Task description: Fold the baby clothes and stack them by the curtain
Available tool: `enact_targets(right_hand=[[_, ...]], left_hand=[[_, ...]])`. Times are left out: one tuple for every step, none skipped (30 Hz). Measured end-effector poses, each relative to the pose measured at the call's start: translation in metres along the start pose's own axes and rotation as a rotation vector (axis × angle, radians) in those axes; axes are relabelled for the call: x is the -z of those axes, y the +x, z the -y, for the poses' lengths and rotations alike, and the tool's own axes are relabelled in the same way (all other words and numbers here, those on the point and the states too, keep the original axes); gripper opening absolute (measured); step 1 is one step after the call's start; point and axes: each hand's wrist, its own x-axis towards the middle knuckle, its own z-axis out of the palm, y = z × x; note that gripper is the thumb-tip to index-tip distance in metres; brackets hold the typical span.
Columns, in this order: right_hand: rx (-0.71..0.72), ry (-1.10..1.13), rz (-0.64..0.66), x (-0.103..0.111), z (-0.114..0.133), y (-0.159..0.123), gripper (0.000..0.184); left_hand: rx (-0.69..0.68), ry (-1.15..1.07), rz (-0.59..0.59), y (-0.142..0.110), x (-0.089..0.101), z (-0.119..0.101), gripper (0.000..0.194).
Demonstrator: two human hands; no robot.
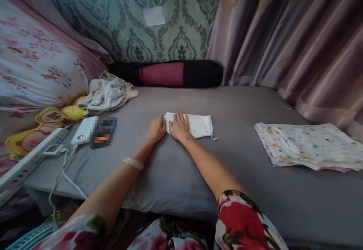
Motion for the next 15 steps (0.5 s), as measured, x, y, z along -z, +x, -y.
enact_targets(right_hand=[[0.0,-0.005,-0.003,-0.001,0.0,0.0,0.055],[-0.002,-0.007,-0.002,-0.002,-0.001,-0.001,0.055],[-0.004,-0.008,0.0,-0.003,-0.001,-0.001,0.055],[-0.005,-0.007,0.004,-0.003,-0.001,-0.001,0.055],[-0.006,-0.008,0.009,-0.002,-0.001,-0.001,0.055],[-0.007,-0.008,0.015,-0.002,-0.001,0.0,0.055],[-0.008,-0.009,0.022,-0.001,-0.001,0.0,0.055],[-0.01,-0.01,0.033,0.0,-0.001,0.001,0.055],[-0.012,-0.011,0.046,0.0,0.0,0.001,0.055],[-0.017,-0.01,0.058,0.001,0.0,0.002,0.055],[-0.021,-0.008,0.07,0.002,0.001,0.004,0.055],[-0.022,-0.004,0.076,0.003,0.002,0.005,0.055],[-0.02,0.003,0.077,0.004,0.004,0.007,0.054],[-0.014,0.011,0.074,0.004,0.006,0.009,0.054],[-0.006,0.021,0.068,0.005,0.009,0.011,0.054]], left_hand=[[0.019,-0.002,0.008,0.0,0.0,0.001,0.038],[0.031,-0.004,0.013,0.001,0.0,0.001,0.037],[0.038,-0.007,0.014,0.001,0.0,0.001,0.037],[0.043,-0.01,0.011,0.001,-0.001,0.002,0.037],[0.046,-0.016,0.002,0.001,-0.001,0.002,0.036],[0.048,-0.024,-0.01,0.001,-0.002,0.002,0.035],[0.048,-0.033,-0.025,0.0,-0.003,0.003,0.033],[0.048,-0.043,-0.042,0.0,-0.003,0.003,0.031],[0.051,-0.054,-0.058,0.0,-0.004,0.004,0.03],[0.056,-0.065,-0.072,0.0,-0.005,0.004,0.028],[0.063,-0.078,-0.084,0.001,-0.006,0.005,0.027],[0.071,-0.092,-0.094,0.001,-0.006,0.006,0.027],[0.077,-0.108,-0.102,0.001,-0.007,0.007,0.027],[0.082,-0.125,-0.11,0.002,-0.008,0.008,0.028],[0.087,-0.142,-0.119,0.002,-0.008,0.01,0.029]])
